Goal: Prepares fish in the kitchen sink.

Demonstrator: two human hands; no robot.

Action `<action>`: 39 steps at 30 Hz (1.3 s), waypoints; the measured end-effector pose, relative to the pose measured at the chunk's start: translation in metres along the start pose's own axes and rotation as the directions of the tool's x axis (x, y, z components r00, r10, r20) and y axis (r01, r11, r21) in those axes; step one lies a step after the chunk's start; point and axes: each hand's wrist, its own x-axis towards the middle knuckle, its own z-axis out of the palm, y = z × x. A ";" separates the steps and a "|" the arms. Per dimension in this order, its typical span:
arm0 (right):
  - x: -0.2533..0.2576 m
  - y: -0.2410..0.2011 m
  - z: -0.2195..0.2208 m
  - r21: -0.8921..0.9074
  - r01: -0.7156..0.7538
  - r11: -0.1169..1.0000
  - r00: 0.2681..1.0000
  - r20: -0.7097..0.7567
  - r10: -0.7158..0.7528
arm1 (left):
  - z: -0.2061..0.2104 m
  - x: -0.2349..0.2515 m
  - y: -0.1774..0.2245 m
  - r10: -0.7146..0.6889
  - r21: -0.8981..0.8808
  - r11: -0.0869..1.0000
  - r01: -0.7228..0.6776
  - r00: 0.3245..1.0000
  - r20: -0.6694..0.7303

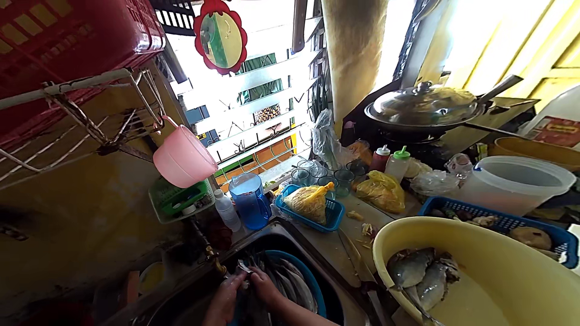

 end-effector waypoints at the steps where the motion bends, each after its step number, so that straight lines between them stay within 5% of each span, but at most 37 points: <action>1: 0.000 -0.002 -0.002 0.000 -0.012 1.000 1.000 0.003 0.012 | -0.004 -0.002 0.003 0.014 0.099 0.995 -0.018 0.999 0.032; 5: -0.001 -0.007 -0.001 -0.021 -0.002 1.000 0.998 0.055 0.004 | -0.006 0.000 0.010 0.047 0.262 0.964 -0.045 0.999 -0.003; 14: -0.001 -0.007 -0.006 0.059 0.001 0.998 0.999 0.046 -0.004 | 0.007 -0.007 0.001 -0.020 -0.284 0.959 0.013 1.000 -0.020; 18: -0.003 -0.010 -0.006 0.115 -0.025 0.993 0.999 0.043 0.020 | 0.005 0.000 -0.004 0.106 0.001 0.994 -0.107 0.989 -0.105; 22: 0.000 -0.009 -0.004 0.104 -0.028 0.994 0.997 0.081 0.020 | 0.006 0.001 -0.006 0.334 0.294 0.914 -0.280 0.930 -0.151; 28: 0.003 -0.015 -0.003 0.102 -0.022 0.995 0.988 0.152 0.006 | 0.005 0.001 -0.002 0.380 0.591 0.783 -0.194 0.902 -0.207; 33: 0.006 -0.014 -0.003 0.077 -0.037 0.996 0.990 0.142 0.025 | 0.012 -0.001 -0.010 0.605 0.742 0.631 -0.228 0.743 -0.286; 39: 0.003 -0.018 -0.006 0.045 -0.034 0.998 0.983 0.181 0.025 | 0.003 0.019 -0.033 0.844 0.655 0.495 -0.571 0.495 -0.206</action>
